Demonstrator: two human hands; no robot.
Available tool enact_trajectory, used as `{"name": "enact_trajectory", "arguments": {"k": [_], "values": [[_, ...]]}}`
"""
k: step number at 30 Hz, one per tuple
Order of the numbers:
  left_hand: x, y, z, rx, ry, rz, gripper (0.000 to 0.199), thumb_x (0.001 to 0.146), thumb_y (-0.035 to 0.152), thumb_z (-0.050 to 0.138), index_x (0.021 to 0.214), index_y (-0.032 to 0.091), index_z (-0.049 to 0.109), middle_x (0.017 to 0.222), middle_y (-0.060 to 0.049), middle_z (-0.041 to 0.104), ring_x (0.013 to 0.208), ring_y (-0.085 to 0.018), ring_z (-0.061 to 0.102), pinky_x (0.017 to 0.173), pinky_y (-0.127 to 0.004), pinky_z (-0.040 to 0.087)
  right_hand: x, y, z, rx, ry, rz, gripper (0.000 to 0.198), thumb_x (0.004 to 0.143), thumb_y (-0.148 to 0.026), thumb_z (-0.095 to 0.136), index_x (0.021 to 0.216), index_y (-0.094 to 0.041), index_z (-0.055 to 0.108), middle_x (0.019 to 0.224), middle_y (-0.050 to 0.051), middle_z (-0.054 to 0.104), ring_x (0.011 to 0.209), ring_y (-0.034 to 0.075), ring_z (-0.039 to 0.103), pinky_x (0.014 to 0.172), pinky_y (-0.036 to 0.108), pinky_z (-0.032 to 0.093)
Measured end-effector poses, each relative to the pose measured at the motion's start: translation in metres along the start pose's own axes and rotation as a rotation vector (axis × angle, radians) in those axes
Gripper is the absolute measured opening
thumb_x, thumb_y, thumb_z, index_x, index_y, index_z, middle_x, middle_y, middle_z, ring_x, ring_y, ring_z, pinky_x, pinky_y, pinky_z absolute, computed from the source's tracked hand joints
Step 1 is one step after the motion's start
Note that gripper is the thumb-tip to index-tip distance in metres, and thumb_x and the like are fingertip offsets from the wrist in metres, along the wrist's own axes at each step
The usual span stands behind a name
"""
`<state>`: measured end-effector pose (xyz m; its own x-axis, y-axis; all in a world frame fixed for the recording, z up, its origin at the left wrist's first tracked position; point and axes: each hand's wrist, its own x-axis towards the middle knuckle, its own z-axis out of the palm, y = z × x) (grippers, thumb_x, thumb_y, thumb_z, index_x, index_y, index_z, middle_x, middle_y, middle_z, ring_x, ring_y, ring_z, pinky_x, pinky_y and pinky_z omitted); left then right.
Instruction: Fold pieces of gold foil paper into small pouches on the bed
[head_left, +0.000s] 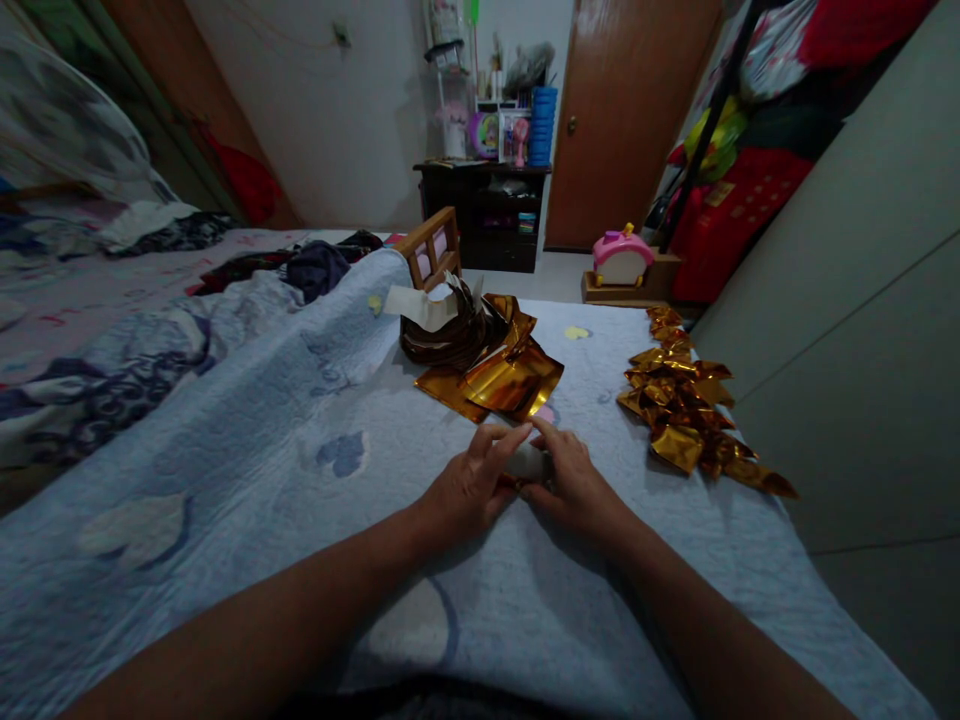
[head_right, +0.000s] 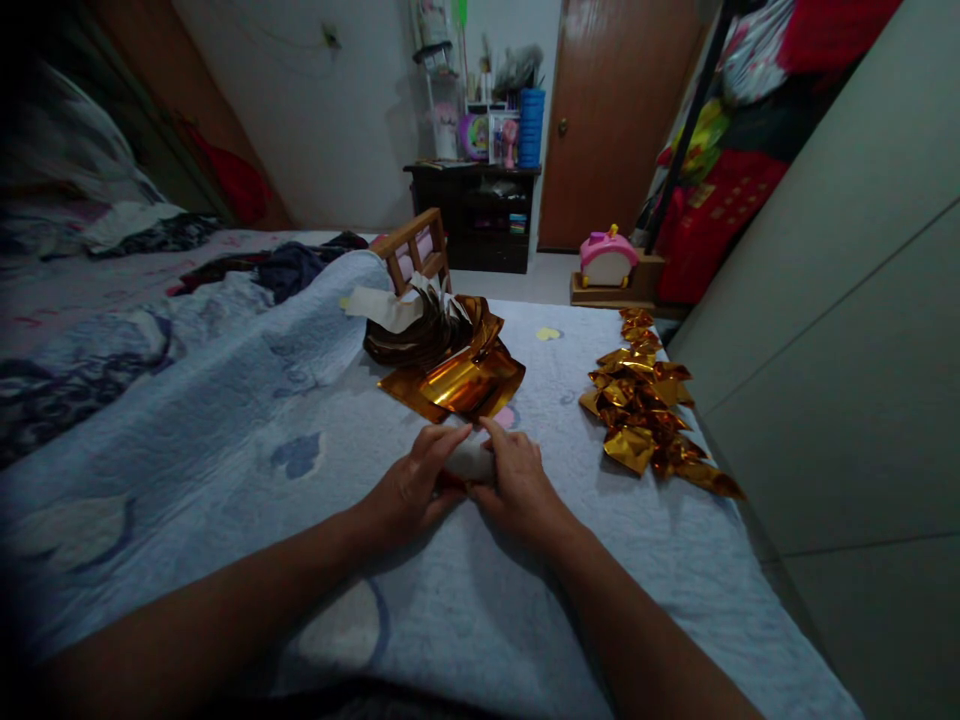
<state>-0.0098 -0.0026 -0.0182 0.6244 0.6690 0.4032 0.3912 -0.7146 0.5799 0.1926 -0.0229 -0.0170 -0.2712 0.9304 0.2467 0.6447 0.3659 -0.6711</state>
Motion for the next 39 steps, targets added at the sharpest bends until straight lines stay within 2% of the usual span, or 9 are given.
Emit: {"name": "enact_trajectory", "arguments": {"k": [4,7,10,14,18,22,27,32,39], "values": [[-0.003,0.001,-0.002,0.003,0.009,0.007,0.089,0.087,0.007,0.057,0.156,0.038,0.01,0.143,-0.013,0.041,0.104,-0.021,0.063,0.084,-0.036,0.059,0.004,-0.01,-0.01,0.11,-0.148,0.044,0.033,0.075,-0.01,0.056,0.104,-0.02,0.069,0.095,0.006,0.07,0.088,0.023,0.062,0.081,0.036,0.048],[-0.002,0.004,-0.004,-0.118,0.101,-0.098,0.087,0.086,0.01,0.063,0.155,0.035,0.015,0.144,-0.014,0.042,0.096,-0.018,0.063,0.086,-0.036,0.057,0.006,-0.014,-0.013,0.304,-0.172,0.137,0.017,0.075,-0.011,0.057,0.085,-0.02,0.068,0.082,0.002,0.069,0.077,0.019,0.061,0.073,0.032,0.047],[0.005,0.008,-0.006,-0.42,0.204,-0.266,0.093,0.081,0.02,0.076,0.154,0.032,0.02,0.131,-0.01,0.054,0.103,-0.02,0.064,0.096,-0.04,0.053,0.008,-0.013,-0.011,0.593,-0.112,0.208,0.021,0.077,-0.02,0.065,0.097,-0.019,0.07,0.095,0.004,0.074,0.086,0.022,0.065,0.08,0.035,0.049],[0.016,0.011,-0.005,-0.917,0.054,-0.438,0.044,0.082,0.032,0.078,0.119,0.017,0.061,0.102,-0.008,0.07,0.099,-0.023,0.067,0.094,-0.039,0.052,0.009,-0.012,-0.005,0.821,-0.052,0.266,0.029,0.077,-0.025,0.071,0.106,-0.018,0.07,0.099,0.005,0.074,0.089,0.022,0.065,0.082,0.036,0.049],[0.019,0.01,-0.007,-0.989,0.113,-0.488,0.027,0.08,0.033,0.08,0.096,0.015,0.07,0.083,-0.004,0.068,0.081,-0.018,0.063,0.081,-0.031,0.05,0.008,-0.014,-0.004,0.885,-0.056,0.303,0.034,0.075,-0.031,0.078,0.104,-0.018,0.067,0.092,0.003,0.071,0.078,0.018,0.063,0.072,0.031,0.048],[0.017,0.007,-0.01,-0.974,0.071,-0.499,0.033,0.083,0.038,0.077,0.104,0.015,0.07,0.086,-0.004,0.067,0.072,-0.014,0.057,0.069,-0.025,0.046,0.007,-0.014,-0.007,1.028,-0.078,0.341,0.055,0.069,-0.039,0.083,0.115,-0.024,0.056,0.099,0.004,0.07,0.083,0.02,0.067,0.072,0.033,0.053],[0.014,0.007,-0.011,-1.004,-0.086,-0.511,0.034,0.084,0.037,0.074,0.109,0.015,0.07,0.097,-0.007,0.068,0.085,-0.018,0.062,0.077,-0.028,0.048,0.006,-0.012,-0.016,0.905,-0.022,0.301,0.042,0.076,-0.049,0.077,0.105,-0.023,0.062,0.094,0.003,0.068,0.082,0.019,0.064,0.07,0.031,0.051],[0.012,0.006,-0.011,-0.973,-0.188,-0.535,0.024,0.078,0.032,0.076,0.093,0.014,0.069,0.083,-0.004,0.064,0.074,-0.014,0.058,0.067,-0.025,0.045,0.007,-0.013,-0.021,0.786,-0.064,0.318,0.028,0.078,-0.046,0.074,0.084,-0.019,0.067,0.072,0.0,0.063,0.062,0.013,0.053,0.057,0.026,0.041],[0.012,0.0,-0.006,-0.995,-0.066,-0.585,0.046,0.077,0.03,0.077,0.114,0.02,0.052,0.083,0.002,0.059,0.068,-0.011,0.058,0.062,-0.022,0.042,0.008,-0.005,-0.016,0.617,-0.025,0.379,0.022,0.077,-0.038,0.068,0.071,-0.018,0.061,0.062,-0.002,0.057,0.057,0.013,0.049,0.053,0.025,0.036]]}}
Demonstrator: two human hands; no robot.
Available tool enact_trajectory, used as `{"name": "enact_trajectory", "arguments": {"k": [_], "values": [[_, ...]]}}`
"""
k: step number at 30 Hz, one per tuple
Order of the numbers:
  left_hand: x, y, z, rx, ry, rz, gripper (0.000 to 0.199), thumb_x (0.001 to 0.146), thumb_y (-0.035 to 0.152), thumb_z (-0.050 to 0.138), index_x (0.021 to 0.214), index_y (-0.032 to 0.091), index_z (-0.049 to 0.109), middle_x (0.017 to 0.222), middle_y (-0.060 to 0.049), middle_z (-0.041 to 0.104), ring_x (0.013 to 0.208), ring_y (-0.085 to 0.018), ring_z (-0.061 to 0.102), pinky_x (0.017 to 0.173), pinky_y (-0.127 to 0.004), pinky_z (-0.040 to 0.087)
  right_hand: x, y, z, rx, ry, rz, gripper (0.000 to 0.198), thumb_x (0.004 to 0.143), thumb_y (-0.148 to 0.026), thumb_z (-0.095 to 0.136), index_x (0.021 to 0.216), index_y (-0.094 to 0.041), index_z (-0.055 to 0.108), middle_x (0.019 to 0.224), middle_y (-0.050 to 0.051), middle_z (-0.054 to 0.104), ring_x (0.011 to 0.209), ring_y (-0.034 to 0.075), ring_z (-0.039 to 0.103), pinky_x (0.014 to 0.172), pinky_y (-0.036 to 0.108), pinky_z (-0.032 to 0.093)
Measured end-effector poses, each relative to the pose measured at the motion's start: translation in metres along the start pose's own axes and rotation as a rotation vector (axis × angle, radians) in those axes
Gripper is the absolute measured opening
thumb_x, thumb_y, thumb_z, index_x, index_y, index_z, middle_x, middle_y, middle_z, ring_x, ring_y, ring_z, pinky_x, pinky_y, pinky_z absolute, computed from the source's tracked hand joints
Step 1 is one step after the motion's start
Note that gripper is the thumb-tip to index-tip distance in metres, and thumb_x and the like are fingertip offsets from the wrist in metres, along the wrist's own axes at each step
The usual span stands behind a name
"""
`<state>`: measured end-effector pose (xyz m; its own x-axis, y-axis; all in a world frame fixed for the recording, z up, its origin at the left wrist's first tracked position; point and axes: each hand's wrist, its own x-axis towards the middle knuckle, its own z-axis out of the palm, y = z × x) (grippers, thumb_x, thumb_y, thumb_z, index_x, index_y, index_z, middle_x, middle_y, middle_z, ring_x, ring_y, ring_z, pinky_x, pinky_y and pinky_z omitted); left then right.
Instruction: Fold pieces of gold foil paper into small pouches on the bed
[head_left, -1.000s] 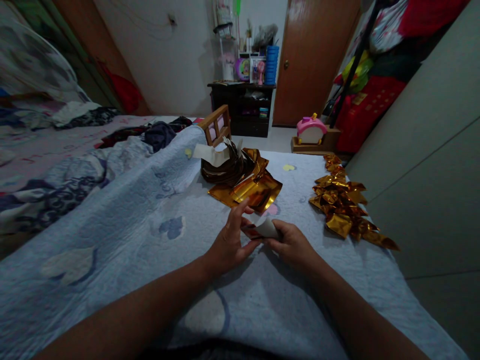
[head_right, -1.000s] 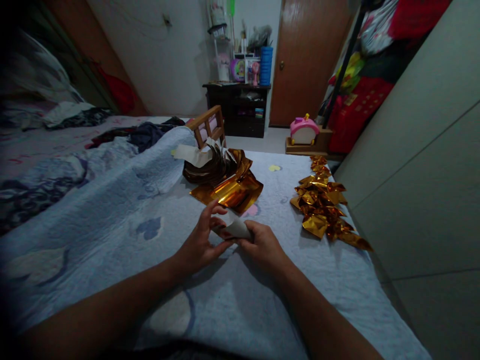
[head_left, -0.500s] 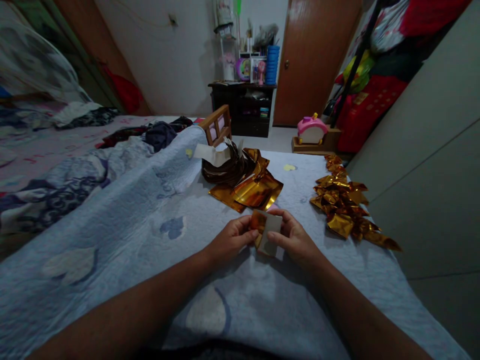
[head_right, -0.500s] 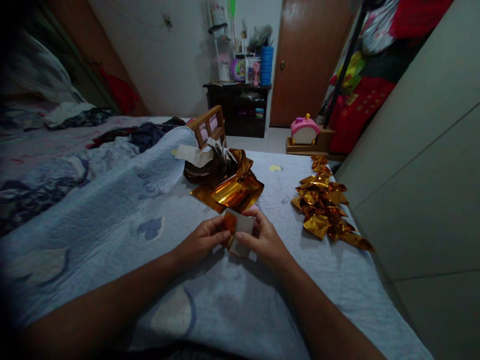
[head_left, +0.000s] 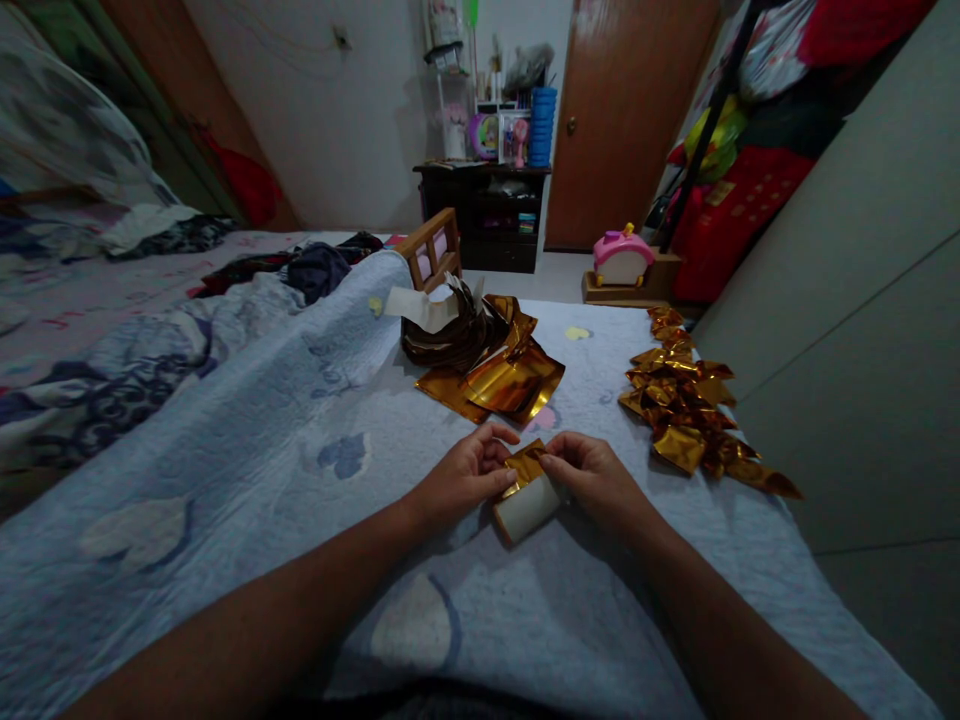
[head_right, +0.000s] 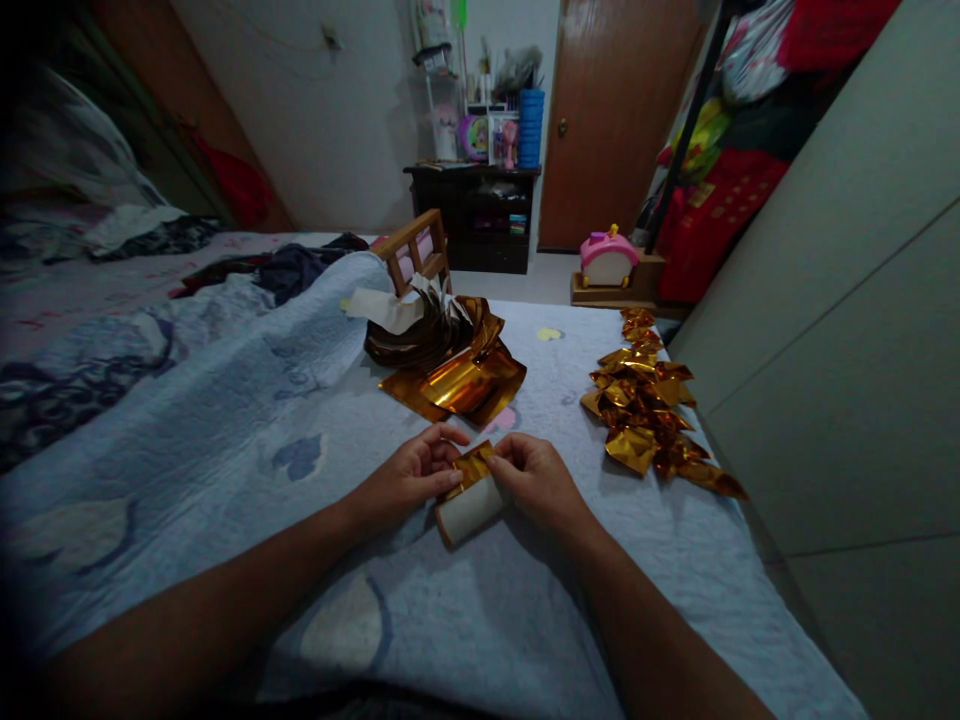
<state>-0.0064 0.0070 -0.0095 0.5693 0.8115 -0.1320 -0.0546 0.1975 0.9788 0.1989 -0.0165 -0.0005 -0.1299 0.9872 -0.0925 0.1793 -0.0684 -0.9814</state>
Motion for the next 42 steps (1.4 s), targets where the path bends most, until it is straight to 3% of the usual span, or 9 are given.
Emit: {"name": "enact_trajectory", "arguments": {"k": [5,10,19,24,27,30,33,42], "values": [[0.0,-0.001,-0.001,0.257,0.049,0.075,0.023,0.085,0.025,0.066,0.103,0.018,0.054,0.075,0.003,0.056,0.066,-0.011,0.052,0.06,-0.022,0.037,0.0,0.002,0.001,-0.237,0.052,-0.059,0.012,0.081,-0.029,0.06,0.079,-0.018,0.064,0.07,0.001,0.061,0.064,0.016,0.055,0.059,0.027,0.041],[-0.001,0.001,0.0,0.43,0.043,0.115,0.02,0.088,0.022,0.06,0.107,0.019,0.055,0.074,0.004,0.057,0.065,-0.012,0.052,0.059,-0.023,0.037,0.0,0.003,0.003,-0.283,0.048,-0.085,0.009,0.082,-0.026,0.059,0.084,-0.019,0.064,0.072,0.0,0.063,0.066,0.016,0.058,0.062,0.028,0.043],[0.003,0.0,-0.005,0.442,-0.019,0.128,0.018,0.087,0.022,0.06,0.104,0.019,0.056,0.079,0.002,0.06,0.071,-0.013,0.057,0.064,-0.023,0.041,0.0,0.004,0.003,-0.284,0.07,-0.073,0.012,0.082,-0.026,0.059,0.089,-0.019,0.066,0.073,0.0,0.063,0.068,0.017,0.058,0.063,0.029,0.042],[0.003,0.002,-0.004,0.445,-0.043,0.133,0.019,0.088,0.023,0.059,0.105,0.018,0.056,0.085,-0.001,0.063,0.072,-0.014,0.059,0.064,-0.025,0.043,0.0,0.001,0.002,-0.298,0.034,-0.035,0.01,0.083,-0.026,0.059,0.079,-0.019,0.064,0.069,0.001,0.063,0.063,0.016,0.056,0.059,0.028,0.039],[0.003,0.005,-0.002,0.606,0.029,0.182,0.022,0.087,0.021,0.061,0.109,0.018,0.059,0.093,-0.002,0.065,0.072,-0.014,0.058,0.067,-0.026,0.045,0.0,0.001,0.005,-0.387,0.073,-0.048,0.008,0.084,-0.023,0.059,0.081,-0.019,0.064,0.07,0.001,0.064,0.064,0.017,0.056,0.06,0.028,0.039],[0.005,0.005,-0.001,0.813,0.096,0.267,0.02,0.086,0.016,0.061,0.106,0.019,0.063,0.1,-0.004,0.065,0.079,-0.016,0.059,0.074,-0.029,0.047,0.001,0.003,0.009,-0.621,0.133,-0.109,0.005,0.084,-0.019,0.06,0.083,-0.019,0.065,0.076,0.004,0.065,0.073,0.02,0.058,0.067,0.031,0.04],[0.008,0.001,-0.002,0.947,0.058,0.361,0.015,0.09,0.014,0.058,0.102,0.019,0.066,0.102,-0.005,0.065,0.094,-0.019,0.061,0.083,-0.031,0.049,0.002,0.007,0.012,-0.797,0.166,-0.159,0.005,0.085,-0.017,0.061,0.081,-0.019,0.063,0.08,0.006,0.065,0.08,0.022,0.057,0.071,0.032,0.039],[0.012,-0.016,0.0,1.321,0.061,0.541,0.02,0.1,0.025,0.056,0.111,0.017,0.07,0.1,-0.007,0.066,0.091,-0.021,0.058,0.081,-0.033,0.051,0.006,0.015,0.013,-0.798,0.2,-0.224,0.009,0.085,-0.013,0.062,0.081,-0.019,0.058,0.082,0.005,0.061,0.08,0.021,0.054,0.072,0.031,0.038]]}}
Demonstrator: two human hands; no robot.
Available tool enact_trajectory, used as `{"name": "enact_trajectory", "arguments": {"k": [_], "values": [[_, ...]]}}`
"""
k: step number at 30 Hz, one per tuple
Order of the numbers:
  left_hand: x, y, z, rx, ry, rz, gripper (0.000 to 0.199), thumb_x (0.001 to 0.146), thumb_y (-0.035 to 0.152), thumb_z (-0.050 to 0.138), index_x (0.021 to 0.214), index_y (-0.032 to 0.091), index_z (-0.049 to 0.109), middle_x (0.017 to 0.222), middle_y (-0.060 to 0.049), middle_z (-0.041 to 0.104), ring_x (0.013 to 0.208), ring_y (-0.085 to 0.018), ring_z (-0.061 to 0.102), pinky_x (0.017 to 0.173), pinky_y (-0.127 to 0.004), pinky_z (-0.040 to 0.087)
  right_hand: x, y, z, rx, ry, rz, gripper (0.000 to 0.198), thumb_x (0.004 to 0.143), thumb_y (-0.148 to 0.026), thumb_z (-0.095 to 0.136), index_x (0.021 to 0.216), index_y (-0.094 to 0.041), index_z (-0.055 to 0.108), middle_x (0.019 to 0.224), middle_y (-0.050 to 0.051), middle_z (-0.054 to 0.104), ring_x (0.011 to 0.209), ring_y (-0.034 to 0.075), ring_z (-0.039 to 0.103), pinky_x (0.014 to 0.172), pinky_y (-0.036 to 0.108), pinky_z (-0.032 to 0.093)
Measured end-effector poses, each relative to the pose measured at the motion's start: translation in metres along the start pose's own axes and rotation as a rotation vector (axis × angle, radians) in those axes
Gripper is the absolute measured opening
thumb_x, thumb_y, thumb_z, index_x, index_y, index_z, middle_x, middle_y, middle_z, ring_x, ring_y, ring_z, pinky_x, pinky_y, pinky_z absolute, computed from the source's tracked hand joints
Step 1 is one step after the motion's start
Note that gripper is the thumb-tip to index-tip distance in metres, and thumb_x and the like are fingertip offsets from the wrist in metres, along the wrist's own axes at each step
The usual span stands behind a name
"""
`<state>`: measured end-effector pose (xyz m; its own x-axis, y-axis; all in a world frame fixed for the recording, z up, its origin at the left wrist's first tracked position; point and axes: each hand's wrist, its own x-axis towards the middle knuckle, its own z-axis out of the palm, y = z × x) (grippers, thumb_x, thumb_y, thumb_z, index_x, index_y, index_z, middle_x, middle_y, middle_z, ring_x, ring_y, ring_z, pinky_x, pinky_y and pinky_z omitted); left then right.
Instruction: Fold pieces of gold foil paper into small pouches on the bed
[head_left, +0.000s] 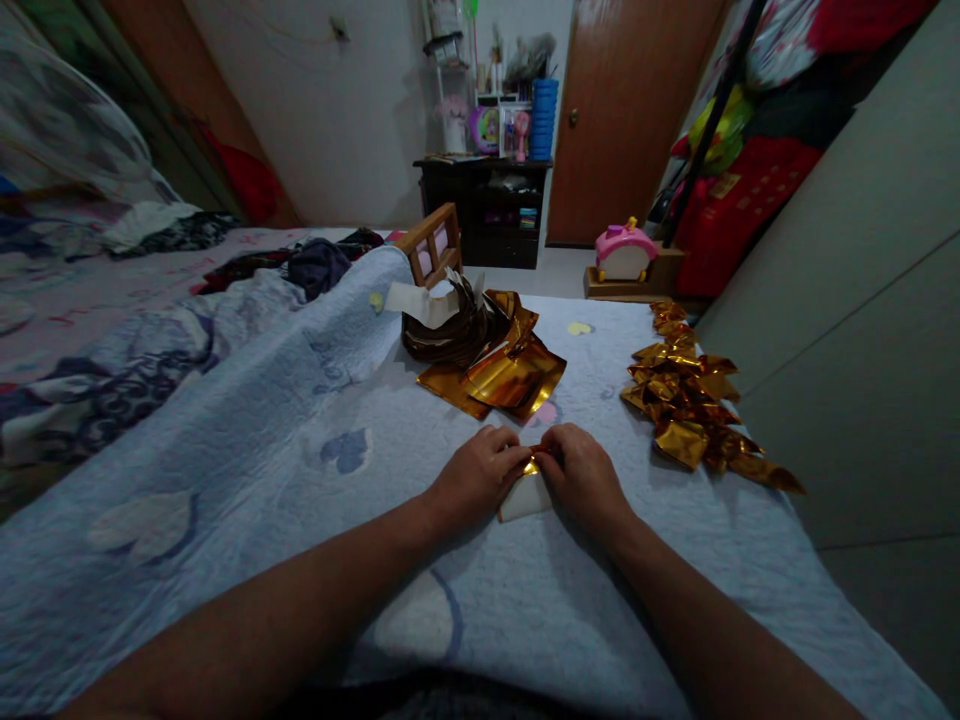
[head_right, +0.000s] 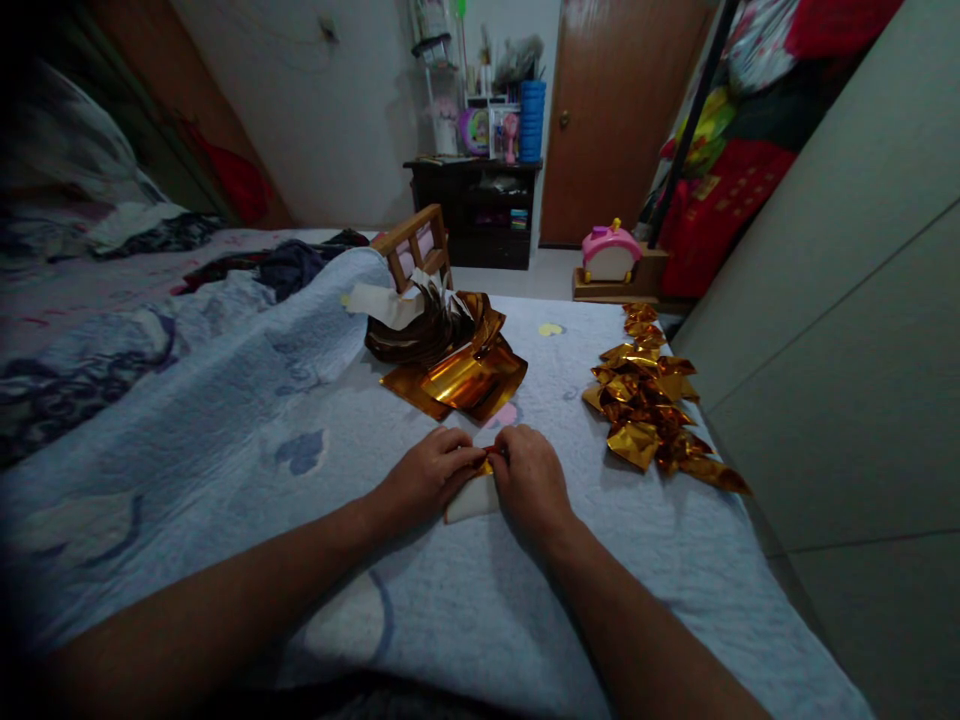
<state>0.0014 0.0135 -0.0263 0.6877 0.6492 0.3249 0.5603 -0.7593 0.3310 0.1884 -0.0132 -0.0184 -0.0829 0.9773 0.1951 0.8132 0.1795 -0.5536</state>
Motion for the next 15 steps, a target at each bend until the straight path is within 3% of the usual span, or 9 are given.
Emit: {"name": "enact_trajectory", "arguments": {"k": [7,15], "values": [[-0.004,0.004,0.005,0.158,-0.052,0.017,0.019,0.103,0.026,0.05,0.107,0.016,0.066,0.098,-0.006,0.064,0.089,-0.021,0.056,0.079,-0.033,0.049,0.001,0.005,0.003,0.067,0.021,-0.025,0.013,0.084,-0.01,0.061,0.078,-0.02,0.057,0.077,0.002,0.057,0.074,0.019,0.052,0.068,0.03,0.036],[-0.004,0.008,0.0,0.235,-0.105,0.032,0.013,0.1,0.02,0.051,0.103,0.016,0.063,0.097,-0.006,0.062,0.089,-0.023,0.055,0.08,-0.035,0.049,-0.001,0.011,0.001,0.152,-0.011,-0.172,0.017,0.082,-0.004,0.057,0.079,-0.02,0.059,0.082,0.002,0.058,0.078,0.018,0.054,0.072,0.03,0.039]]}}
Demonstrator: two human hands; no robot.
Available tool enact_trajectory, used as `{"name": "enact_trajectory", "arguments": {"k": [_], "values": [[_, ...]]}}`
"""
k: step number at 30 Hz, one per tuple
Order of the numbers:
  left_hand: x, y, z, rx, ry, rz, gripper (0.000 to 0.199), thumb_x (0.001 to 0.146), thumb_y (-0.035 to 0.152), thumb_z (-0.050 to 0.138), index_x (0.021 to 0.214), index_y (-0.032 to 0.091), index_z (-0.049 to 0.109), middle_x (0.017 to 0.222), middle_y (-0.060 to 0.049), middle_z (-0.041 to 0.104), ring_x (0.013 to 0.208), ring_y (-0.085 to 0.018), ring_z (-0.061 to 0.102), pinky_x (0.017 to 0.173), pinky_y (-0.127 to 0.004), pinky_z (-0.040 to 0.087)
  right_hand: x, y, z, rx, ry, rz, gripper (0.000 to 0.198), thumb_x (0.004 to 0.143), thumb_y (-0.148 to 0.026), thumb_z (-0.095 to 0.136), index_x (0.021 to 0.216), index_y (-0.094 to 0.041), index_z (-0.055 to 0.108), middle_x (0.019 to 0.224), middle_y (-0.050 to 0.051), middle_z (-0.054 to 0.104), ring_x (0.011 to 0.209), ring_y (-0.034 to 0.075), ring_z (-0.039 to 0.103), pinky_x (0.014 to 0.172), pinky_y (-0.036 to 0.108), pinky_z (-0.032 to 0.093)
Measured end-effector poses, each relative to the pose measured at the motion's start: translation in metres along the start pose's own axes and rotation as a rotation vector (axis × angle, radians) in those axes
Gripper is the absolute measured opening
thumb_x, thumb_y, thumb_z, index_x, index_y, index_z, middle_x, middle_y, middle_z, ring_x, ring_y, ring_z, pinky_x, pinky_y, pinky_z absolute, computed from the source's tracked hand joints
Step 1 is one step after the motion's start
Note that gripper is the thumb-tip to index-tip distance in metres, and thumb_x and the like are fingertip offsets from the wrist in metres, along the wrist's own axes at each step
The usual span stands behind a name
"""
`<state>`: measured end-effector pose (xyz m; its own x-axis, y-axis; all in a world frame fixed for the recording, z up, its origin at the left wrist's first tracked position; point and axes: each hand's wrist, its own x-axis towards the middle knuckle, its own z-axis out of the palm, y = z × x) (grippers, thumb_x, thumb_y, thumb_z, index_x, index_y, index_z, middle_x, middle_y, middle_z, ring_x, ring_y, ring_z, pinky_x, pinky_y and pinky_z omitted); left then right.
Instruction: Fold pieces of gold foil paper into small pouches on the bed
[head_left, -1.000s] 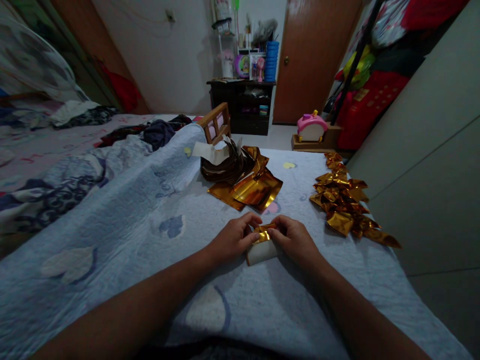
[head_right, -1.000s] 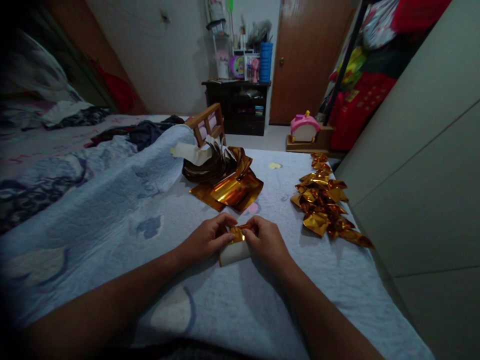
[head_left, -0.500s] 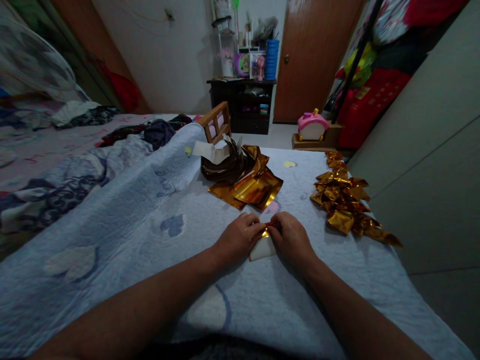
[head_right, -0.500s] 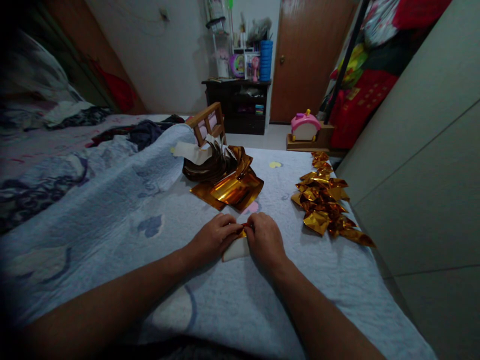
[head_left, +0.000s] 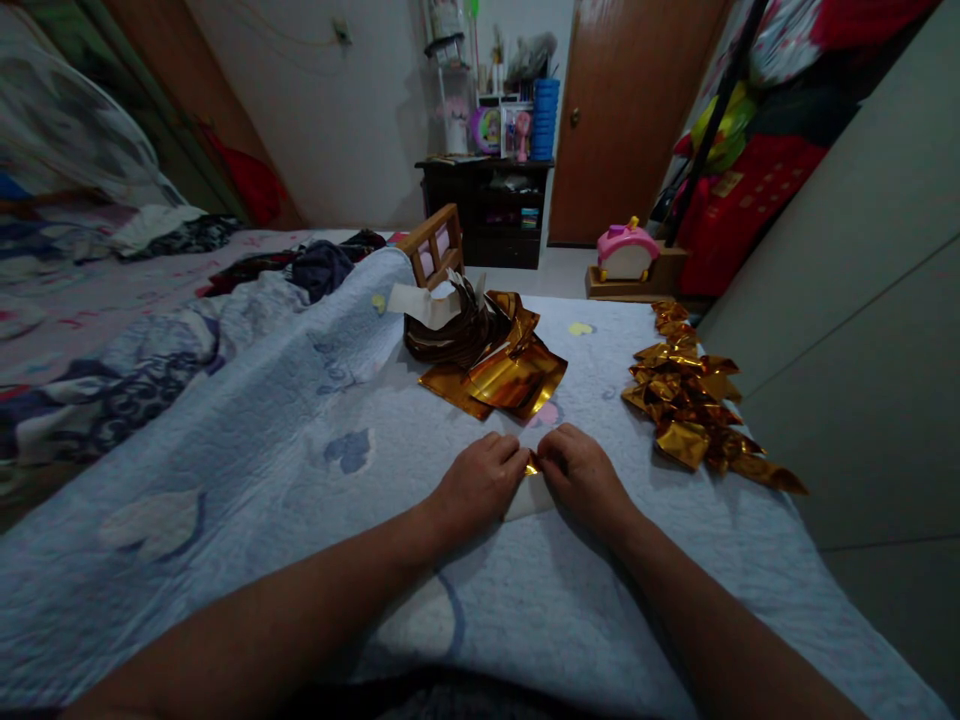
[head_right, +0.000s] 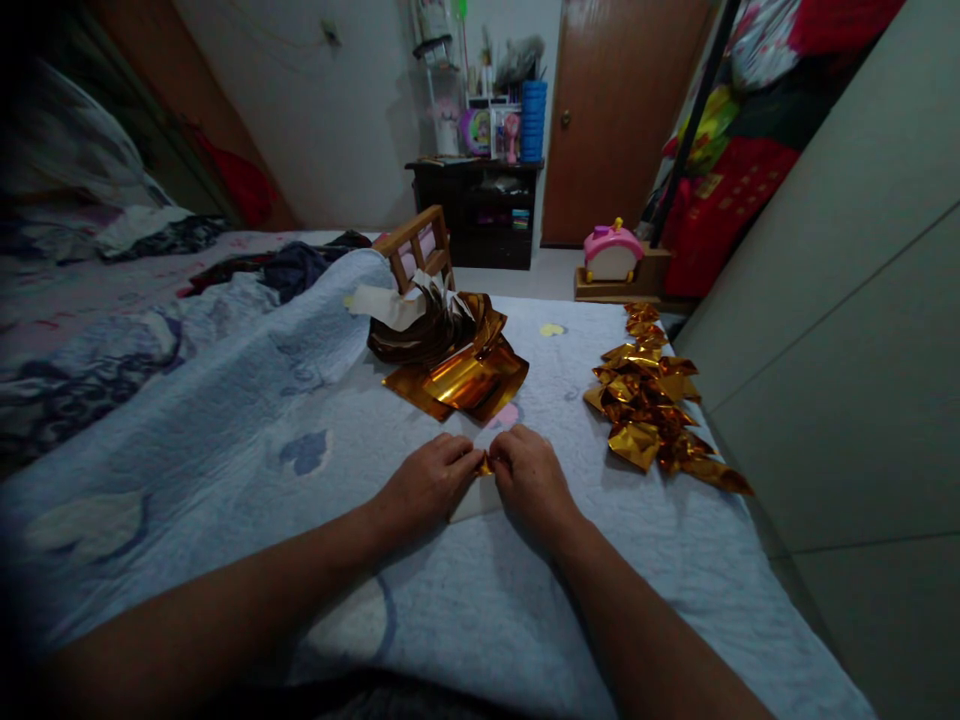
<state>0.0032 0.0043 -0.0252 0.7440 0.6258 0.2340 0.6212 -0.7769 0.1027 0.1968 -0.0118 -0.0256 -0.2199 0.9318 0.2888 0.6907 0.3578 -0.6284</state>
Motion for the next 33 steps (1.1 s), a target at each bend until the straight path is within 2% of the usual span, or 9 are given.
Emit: {"name": "enact_trajectory", "arguments": {"k": [5,17,24,33], "values": [[-0.0001,-0.0019,0.0045,-0.072,0.052,-0.043,0.014,0.101,0.023,0.051,0.101,0.017,0.063,0.097,-0.006,0.062,0.09,-0.022,0.056,0.08,-0.034,0.049,-0.0015,0.0025,-0.0002,-0.028,-0.019,-0.053,0.017,0.082,-0.002,0.06,0.079,-0.019,0.063,0.085,0.004,0.059,0.081,0.019,0.055,0.073,0.03,0.041],[-0.0004,-0.0002,0.0022,-0.118,0.048,-0.063,0.018,0.103,0.027,0.049,0.1,0.016,0.064,0.095,-0.006,0.063,0.09,-0.022,0.057,0.081,-0.034,0.049,-0.0025,0.0004,-0.0024,-0.069,-0.02,-0.178,0.016,0.087,-0.006,0.06,0.078,-0.018,0.066,0.081,0.004,0.058,0.079,0.019,0.054,0.071,0.031,0.043],[-0.0012,0.0006,-0.0016,-0.053,0.019,-0.046,0.015,0.102,0.026,0.051,0.102,0.019,0.064,0.092,-0.004,0.061,0.086,-0.02,0.055,0.074,-0.031,0.045,-0.0027,0.0008,-0.0042,-0.069,-0.06,-0.18,0.017,0.086,-0.005,0.06,0.082,-0.018,0.069,0.083,0.004,0.059,0.081,0.019,0.055,0.074,0.032,0.044],[-0.0014,0.0012,-0.0038,-0.048,-0.004,-0.042,0.019,0.1,0.021,0.048,0.107,0.02,0.066,0.095,-0.005,0.061,0.088,-0.022,0.053,0.076,-0.032,0.045,-0.0019,0.0034,-0.0053,-0.084,-0.11,-0.192,0.017,0.087,-0.006,0.06,0.083,-0.018,0.072,0.083,0.004,0.06,0.082,0.019,0.055,0.075,0.032,0.044]]}}
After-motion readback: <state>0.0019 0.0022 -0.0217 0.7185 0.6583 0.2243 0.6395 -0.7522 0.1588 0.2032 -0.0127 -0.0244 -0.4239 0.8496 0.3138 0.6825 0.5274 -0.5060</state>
